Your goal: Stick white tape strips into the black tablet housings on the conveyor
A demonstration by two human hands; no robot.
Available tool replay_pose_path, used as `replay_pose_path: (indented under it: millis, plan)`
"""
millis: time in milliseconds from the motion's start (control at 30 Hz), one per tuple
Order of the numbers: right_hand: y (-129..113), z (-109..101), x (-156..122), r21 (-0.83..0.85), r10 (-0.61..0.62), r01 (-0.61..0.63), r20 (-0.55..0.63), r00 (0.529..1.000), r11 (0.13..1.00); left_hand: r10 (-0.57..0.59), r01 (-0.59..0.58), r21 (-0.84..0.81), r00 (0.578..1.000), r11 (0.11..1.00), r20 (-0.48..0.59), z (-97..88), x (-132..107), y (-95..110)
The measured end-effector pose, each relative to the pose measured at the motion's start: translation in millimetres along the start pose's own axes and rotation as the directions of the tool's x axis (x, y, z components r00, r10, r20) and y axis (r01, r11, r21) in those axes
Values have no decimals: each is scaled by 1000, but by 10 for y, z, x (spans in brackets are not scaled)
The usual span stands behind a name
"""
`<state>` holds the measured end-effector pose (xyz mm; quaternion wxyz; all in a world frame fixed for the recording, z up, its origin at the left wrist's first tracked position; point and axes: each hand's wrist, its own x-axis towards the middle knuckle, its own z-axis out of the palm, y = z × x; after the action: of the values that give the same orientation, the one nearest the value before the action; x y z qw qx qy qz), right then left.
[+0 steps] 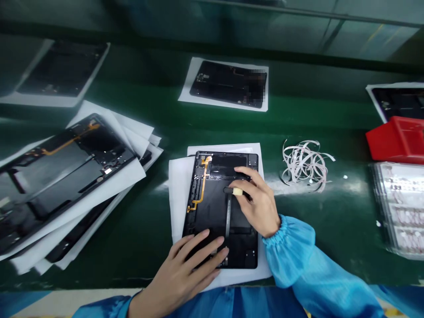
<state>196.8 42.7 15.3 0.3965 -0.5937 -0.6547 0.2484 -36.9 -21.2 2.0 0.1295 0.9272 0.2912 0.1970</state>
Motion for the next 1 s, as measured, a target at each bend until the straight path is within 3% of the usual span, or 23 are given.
replay_pose_path:
  millis: [367,733,1000]
  plan:
    - [2,74,-10,-134,-51,50,-9,999,990,68,-68,43,998,997,-5,30,13,-16]
    - [24,90,-20,-115,-74,74,5,997,991,77,-81,76,995,994,59,39,-23,47]
    - [47,102,-33,-128,-60,63,31,998,990,31,-32,71,999,997,16,57,22,49]
